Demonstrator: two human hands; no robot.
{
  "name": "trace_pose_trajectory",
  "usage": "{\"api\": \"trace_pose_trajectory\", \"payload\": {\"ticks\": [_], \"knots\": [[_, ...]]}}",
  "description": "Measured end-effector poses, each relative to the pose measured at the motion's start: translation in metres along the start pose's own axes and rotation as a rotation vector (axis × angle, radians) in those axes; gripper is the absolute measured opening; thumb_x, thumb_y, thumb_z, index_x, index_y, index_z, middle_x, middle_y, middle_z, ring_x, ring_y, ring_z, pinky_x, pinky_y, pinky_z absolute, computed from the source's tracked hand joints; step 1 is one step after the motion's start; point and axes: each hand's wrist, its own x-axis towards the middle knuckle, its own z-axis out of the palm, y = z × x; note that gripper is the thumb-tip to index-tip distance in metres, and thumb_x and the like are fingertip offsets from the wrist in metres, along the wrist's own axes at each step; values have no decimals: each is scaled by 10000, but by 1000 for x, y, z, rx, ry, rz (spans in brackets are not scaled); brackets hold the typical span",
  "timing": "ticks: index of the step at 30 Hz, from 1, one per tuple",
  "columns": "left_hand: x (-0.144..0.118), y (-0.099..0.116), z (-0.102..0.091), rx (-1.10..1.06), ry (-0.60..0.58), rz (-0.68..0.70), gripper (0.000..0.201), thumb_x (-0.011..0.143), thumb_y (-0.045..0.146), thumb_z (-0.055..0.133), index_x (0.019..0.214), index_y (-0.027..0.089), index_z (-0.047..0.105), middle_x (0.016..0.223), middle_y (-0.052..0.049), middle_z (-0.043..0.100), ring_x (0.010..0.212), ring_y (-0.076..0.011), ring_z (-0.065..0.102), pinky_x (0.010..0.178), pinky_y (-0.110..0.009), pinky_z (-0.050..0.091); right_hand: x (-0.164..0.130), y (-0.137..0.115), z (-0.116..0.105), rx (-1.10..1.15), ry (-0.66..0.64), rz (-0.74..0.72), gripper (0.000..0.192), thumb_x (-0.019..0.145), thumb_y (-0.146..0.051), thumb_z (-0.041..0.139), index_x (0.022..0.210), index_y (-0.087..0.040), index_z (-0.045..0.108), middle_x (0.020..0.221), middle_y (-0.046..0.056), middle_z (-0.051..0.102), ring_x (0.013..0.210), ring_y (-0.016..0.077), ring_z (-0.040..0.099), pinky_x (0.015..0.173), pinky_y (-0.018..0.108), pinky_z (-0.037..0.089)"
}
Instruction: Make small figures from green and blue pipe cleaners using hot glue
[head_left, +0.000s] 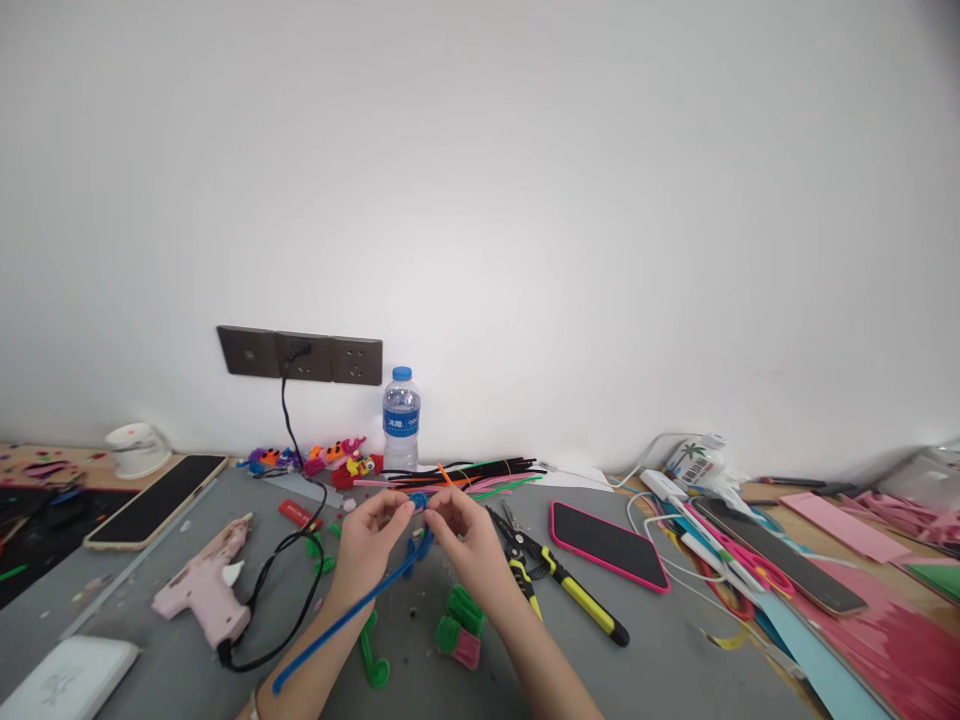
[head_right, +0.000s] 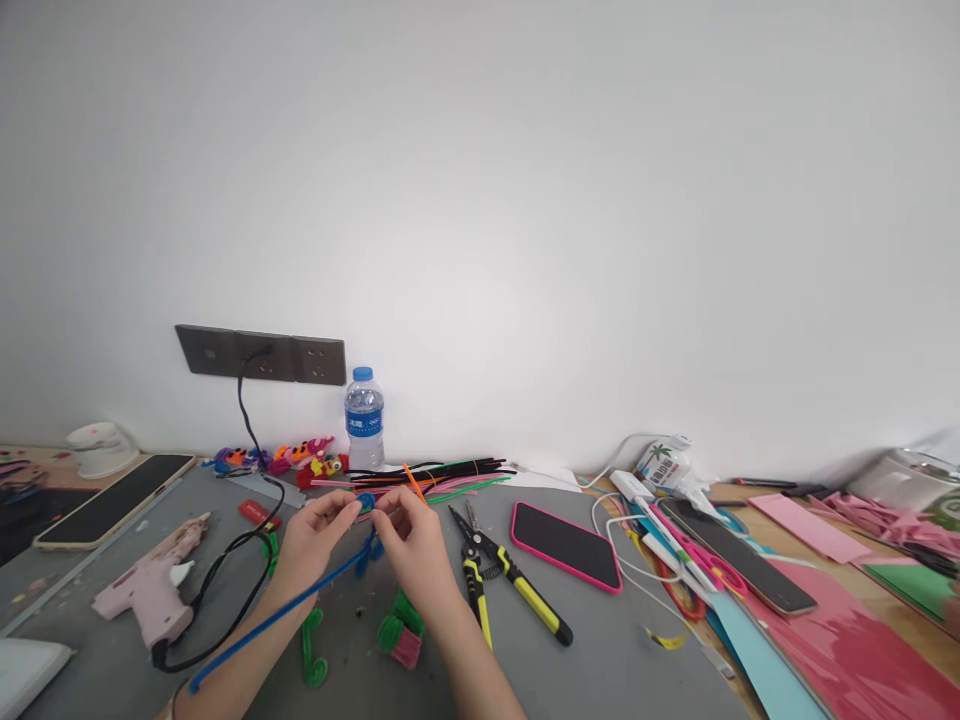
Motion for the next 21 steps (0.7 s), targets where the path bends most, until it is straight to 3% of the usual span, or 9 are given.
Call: {"api": "trace_pose_trajectory", "payload": {"ticks": [7,16,21], "knots": [[1,0,1,-13,-2,-14,190,620,347,782,630,179,695,635,-14,637,640,-171,565,588,-248,456,2,1,-4,171,-84,39,158,832,-323,585,786,-179,542,655,-31,474,595,123,439,559,240,345],[-2,3,5,-166,29,-253,362,490,444,851,637,152,694,481,62,472,487,-88,364,462,-207,300,0,-1,-3,-12,-26,-39,85,853,-247,543,792,-189,540,660,-37,467,575,116,413,535,234,317],[-2,2,6,-207,41,-282,434,448,489,859,657,142,704,473,68,471,482,-84,354,465,-211,281,-2,-3,-1,-15,-19,-15,97,849,-261,547,785,-189,535,631,-47,445,560,116,407,520,229,307]]}}
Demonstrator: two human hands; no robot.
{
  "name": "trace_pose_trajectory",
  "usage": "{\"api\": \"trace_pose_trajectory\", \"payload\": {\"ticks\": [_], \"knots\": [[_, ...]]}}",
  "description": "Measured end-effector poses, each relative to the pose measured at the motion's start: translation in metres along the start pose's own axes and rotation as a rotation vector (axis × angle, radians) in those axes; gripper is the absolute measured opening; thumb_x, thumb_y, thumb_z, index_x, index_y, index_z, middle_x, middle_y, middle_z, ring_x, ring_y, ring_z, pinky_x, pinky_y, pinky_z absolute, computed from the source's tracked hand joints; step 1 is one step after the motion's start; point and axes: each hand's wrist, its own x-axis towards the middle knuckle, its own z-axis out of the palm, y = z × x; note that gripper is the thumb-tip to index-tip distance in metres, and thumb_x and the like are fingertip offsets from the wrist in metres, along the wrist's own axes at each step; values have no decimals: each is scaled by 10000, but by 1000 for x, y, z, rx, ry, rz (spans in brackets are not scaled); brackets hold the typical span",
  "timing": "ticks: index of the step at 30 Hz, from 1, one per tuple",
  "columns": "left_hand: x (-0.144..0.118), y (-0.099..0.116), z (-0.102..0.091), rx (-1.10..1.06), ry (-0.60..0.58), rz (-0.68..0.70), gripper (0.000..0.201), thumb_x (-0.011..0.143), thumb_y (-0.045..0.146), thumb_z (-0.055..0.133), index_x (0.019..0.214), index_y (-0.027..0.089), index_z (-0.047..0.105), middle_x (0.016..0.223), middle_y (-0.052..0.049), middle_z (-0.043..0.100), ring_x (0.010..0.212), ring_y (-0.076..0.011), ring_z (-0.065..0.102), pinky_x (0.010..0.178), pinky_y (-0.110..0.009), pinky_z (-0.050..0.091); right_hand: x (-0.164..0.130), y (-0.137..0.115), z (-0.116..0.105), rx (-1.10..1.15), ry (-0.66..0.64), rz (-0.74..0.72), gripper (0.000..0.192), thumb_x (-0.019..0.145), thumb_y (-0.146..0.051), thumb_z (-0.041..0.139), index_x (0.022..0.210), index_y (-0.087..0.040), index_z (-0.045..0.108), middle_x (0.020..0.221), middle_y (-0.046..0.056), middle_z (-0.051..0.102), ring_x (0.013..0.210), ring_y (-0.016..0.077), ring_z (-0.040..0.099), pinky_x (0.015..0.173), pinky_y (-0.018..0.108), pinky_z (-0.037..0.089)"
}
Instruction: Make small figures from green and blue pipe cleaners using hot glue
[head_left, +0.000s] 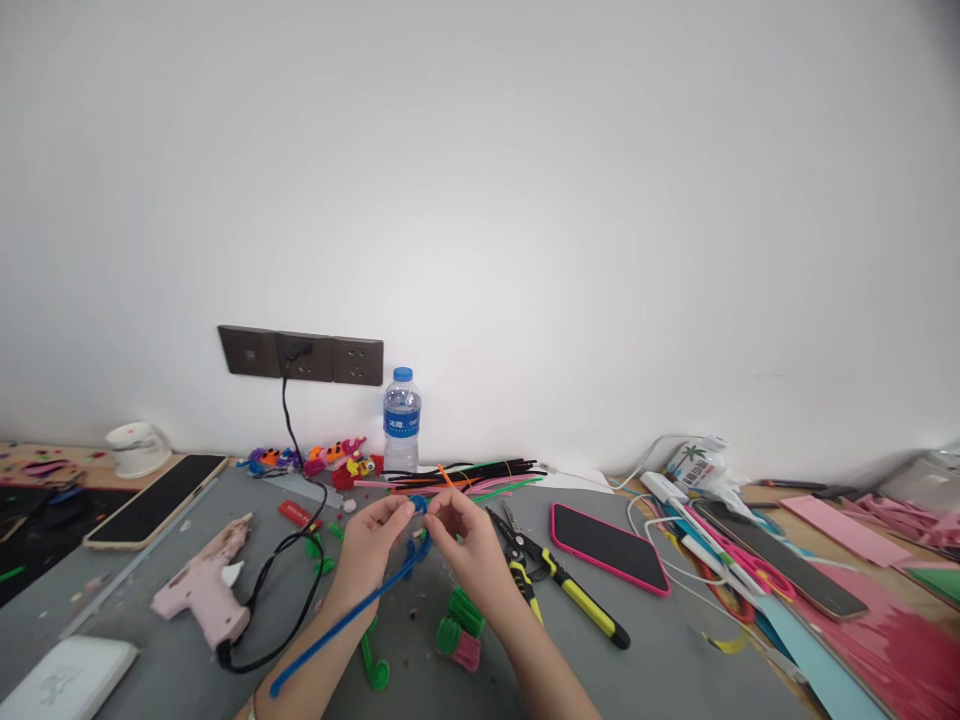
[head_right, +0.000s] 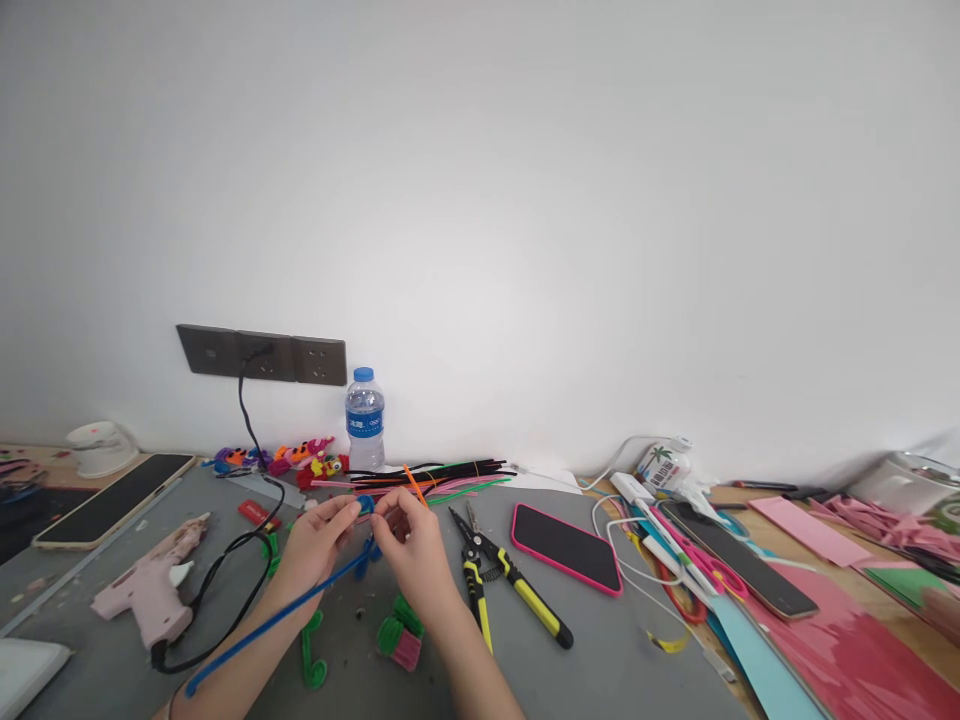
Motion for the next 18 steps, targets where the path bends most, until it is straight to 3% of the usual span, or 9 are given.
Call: {"api": "trace_pose_trajectory", "payload": {"ticks": [8,14,18], "knots": [[-2,2,1,22,7,35,438,448,500,852,646,140,702,454,72,446,473,-91,347,463,-218,268,-1,-3,4,-21,18,-4,102,839,-268,550,779,-187,536,648,-39,462,565,112,410,526,226,323],[3,-8,-4,6,-43,52,360,558,475,827,681,155,715,496,57,483,487,-102,377,485,-228,304,-1,-3,5,-11,20,8,108,836,-280,554,774,-194,536,640,-36,464,559,115,409,518,229,323],[4,-10,-4,-29,-39,38,365,545,467,841,675,151,711,513,54,503,480,-92,380,478,-220,305,0,-2,5,7,21,28,131,827,-308,571,772,-194,542,637,-35,466,552,116,403,512,229,322]]}}
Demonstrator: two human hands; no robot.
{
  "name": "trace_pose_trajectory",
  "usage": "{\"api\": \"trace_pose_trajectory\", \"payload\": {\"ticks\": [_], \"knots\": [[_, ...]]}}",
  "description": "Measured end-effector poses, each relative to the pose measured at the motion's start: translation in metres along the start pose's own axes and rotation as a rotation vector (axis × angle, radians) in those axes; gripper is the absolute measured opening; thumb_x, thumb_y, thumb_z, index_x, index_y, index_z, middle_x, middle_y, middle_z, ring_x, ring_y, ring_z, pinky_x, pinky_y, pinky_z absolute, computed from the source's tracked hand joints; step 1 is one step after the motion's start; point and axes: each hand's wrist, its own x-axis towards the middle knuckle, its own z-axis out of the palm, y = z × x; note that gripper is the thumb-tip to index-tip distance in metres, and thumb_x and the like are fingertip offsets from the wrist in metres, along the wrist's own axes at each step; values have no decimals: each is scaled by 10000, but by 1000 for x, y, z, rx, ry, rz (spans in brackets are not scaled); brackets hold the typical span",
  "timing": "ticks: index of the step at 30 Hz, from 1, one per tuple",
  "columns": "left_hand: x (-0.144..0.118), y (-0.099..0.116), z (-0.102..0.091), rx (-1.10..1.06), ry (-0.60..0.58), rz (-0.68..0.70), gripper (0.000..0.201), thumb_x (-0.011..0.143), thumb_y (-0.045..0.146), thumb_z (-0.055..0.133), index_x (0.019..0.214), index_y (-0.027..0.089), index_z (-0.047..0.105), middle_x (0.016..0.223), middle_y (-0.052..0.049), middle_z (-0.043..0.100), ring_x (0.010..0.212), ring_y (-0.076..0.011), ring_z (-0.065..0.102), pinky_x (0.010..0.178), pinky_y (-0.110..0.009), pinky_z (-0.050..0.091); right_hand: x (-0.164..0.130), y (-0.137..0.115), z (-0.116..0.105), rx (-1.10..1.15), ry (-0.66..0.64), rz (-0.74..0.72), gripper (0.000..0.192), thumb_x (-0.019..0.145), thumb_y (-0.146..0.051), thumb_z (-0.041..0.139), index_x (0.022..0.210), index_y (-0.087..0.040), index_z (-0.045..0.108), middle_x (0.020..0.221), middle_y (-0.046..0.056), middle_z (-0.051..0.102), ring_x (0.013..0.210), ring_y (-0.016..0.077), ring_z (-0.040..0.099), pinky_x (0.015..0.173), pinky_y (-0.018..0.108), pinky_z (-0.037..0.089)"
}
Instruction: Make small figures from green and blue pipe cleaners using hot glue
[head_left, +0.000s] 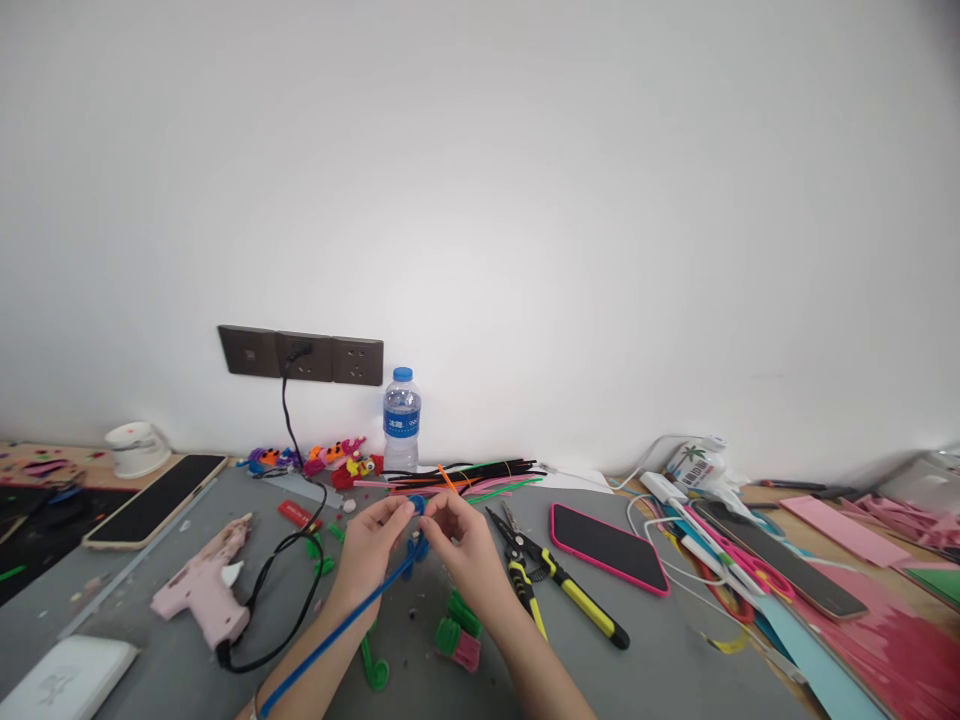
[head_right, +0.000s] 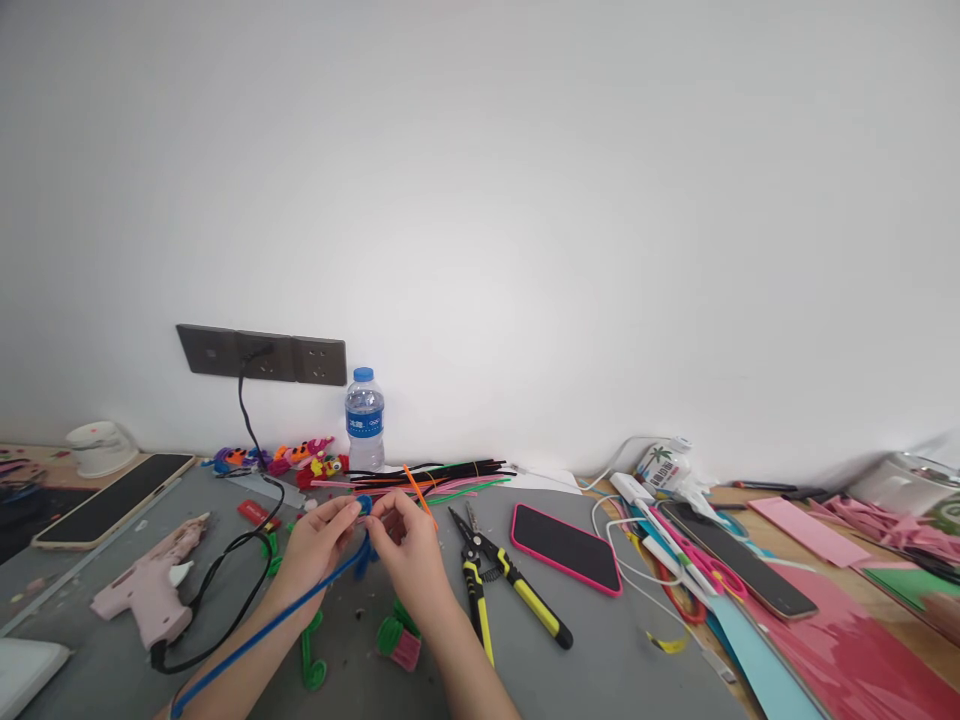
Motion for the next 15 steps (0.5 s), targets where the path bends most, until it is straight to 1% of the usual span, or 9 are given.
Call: {"api": "trace_pose_trajectory", "payload": {"ticks": [7,11,15], "knots": [[-3,2,3,-11,7,2,387,533,474,848,664,139,704,484,68,452,473,-81,358,456,-204,293,0,1,2,28,-2,19,166,819,-341,586,756,-196,537,624,-41,447,546,119,404,511,228,323],[-5,4,5,-11,24,-7,421,495,485,860,651,131,694,484,64,459,476,-77,359,448,-195,294,0,2,3,39,3,24,175,821,-348,588,758,-194,534,632,-40,454,546,117,405,514,229,322],[-6,5,6,-3,31,6,417,494,485,858,640,132,690,485,60,463,473,-78,363,441,-194,302,0,5,3,53,11,24,191,820,-358,598,747,-200,520,613,-46,448,535,116,406,507,227,319]]}}
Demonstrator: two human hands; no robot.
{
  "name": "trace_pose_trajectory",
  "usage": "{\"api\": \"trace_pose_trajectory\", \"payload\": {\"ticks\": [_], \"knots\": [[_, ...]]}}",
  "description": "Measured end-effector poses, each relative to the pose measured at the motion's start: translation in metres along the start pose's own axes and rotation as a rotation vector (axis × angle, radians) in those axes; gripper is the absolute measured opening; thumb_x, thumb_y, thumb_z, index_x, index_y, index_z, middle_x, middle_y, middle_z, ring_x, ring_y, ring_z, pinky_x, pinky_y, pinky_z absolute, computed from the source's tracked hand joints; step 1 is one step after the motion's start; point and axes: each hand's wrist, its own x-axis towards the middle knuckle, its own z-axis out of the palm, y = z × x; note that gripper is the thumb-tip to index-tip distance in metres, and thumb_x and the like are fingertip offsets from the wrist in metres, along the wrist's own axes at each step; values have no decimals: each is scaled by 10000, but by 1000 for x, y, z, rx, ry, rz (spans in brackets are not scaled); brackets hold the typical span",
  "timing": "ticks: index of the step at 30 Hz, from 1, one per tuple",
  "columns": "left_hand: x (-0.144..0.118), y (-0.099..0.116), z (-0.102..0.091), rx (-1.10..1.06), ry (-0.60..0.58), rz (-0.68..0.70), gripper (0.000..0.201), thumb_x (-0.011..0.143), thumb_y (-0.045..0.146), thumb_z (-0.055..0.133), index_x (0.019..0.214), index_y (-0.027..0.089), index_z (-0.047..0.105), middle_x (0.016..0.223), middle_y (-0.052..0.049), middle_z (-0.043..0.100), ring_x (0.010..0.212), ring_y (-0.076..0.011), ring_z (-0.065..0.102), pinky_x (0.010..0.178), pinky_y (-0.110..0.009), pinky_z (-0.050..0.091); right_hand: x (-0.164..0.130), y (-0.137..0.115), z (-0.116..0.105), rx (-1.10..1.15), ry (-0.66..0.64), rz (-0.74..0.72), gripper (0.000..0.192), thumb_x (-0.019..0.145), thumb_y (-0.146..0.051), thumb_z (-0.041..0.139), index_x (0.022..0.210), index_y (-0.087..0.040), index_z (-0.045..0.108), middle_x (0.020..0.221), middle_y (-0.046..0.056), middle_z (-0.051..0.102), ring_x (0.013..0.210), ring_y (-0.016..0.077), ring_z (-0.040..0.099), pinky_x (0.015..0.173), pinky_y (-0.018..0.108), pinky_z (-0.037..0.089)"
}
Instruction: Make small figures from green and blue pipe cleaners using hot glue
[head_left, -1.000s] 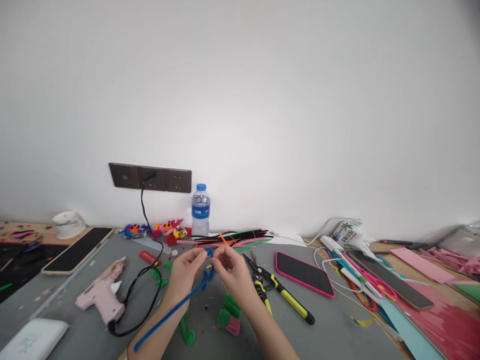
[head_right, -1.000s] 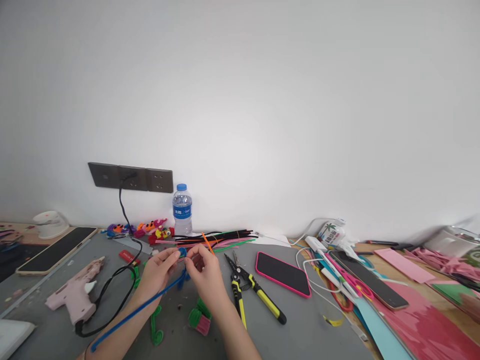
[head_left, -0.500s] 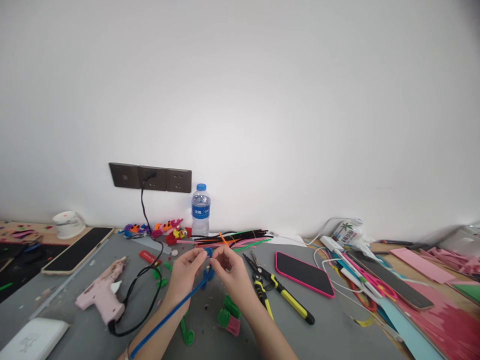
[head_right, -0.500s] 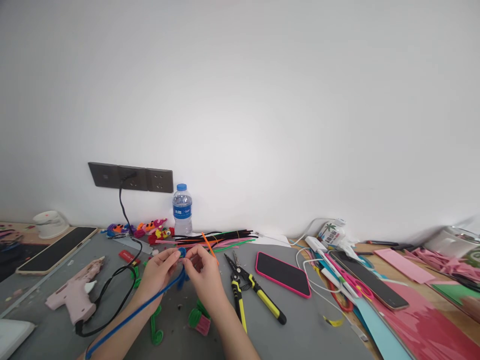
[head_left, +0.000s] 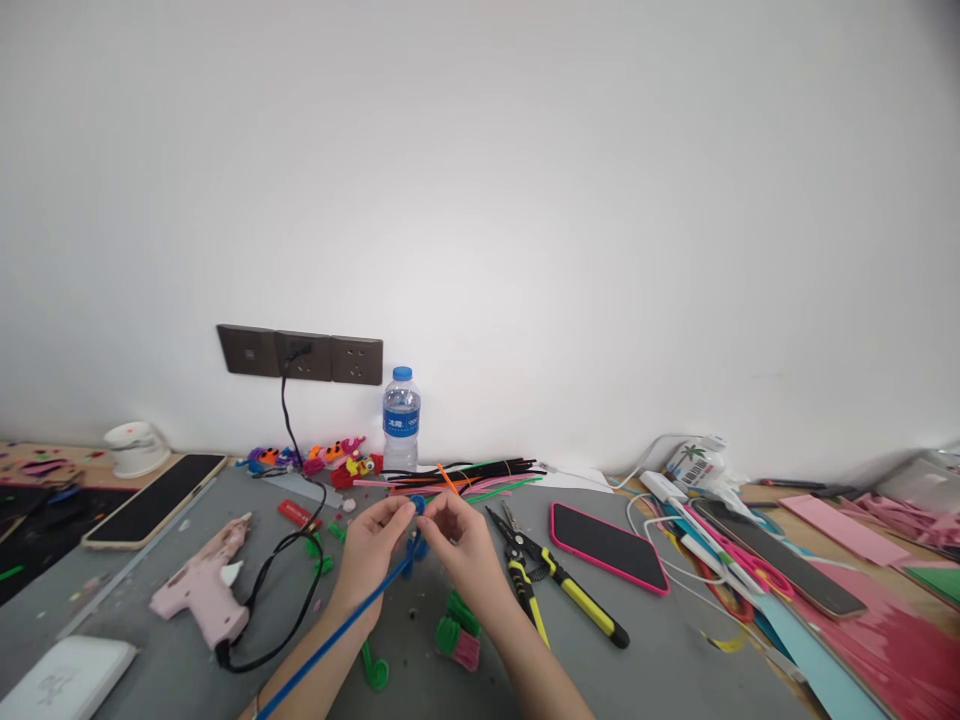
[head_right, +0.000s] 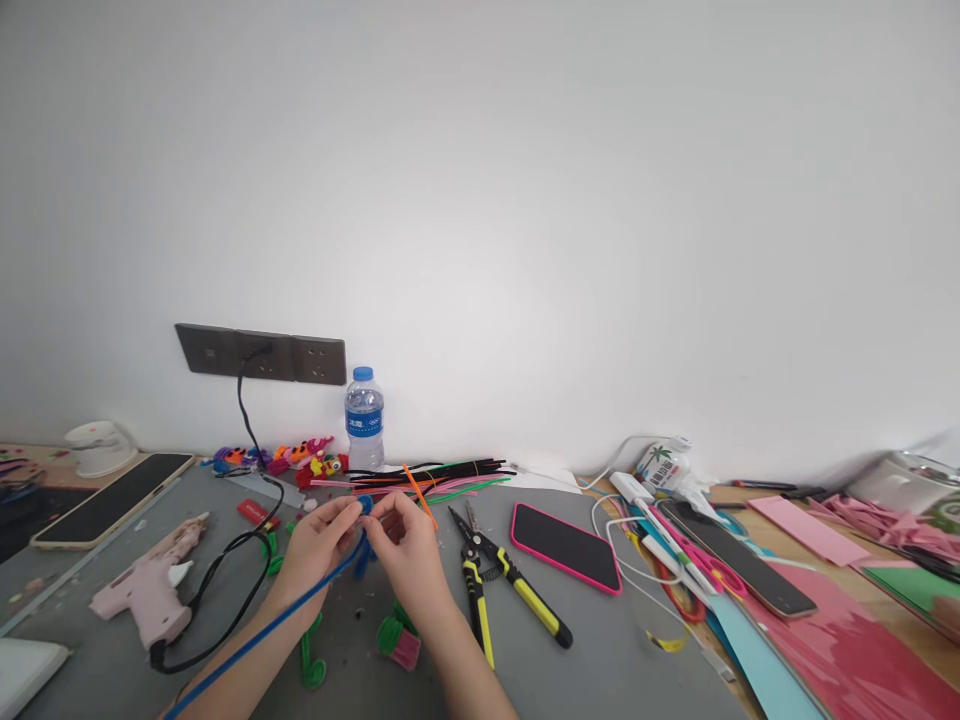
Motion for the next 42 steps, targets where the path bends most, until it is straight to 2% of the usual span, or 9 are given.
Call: {"api": "trace_pose_trajectory", "payload": {"ticks": [11,23,34,42], "knots": [[-7,8,7,63,18,6,339,527,451,838,614,154,697,502,41,518,481,-100,437,458,-216,351,1,1,1,38,5,10,249,808,-407,613,717,-198,511,608,-43,440,536,113,390,501,228,309],[-5,5,5,79,32,30,314,529,427,839,648,159,726,612,-17,643,590,-155,560,546,-251,462,-1,1,2,70,14,4,275,821,-430,619,713,-197,521,601,-43,440,543,120,400,507,231,322],[-10,13,10,22,32,-7,290,493,379,861,599,150,718,555,13,600,540,-110,503,491,-204,411,0,4,2,86,20,10,237,823,-383,617,712,-196,522,613,-42,442,554,124,399,527,240,316],[-9,10,8,46,-24,12,284,562,398,843,617,154,711,533,21,560,531,-110,464,481,-208,386,0,2,2,96,24,17,242,821,-386,621,710,-196,522,613,-41,452,552,123,408,527,237,318]]}}
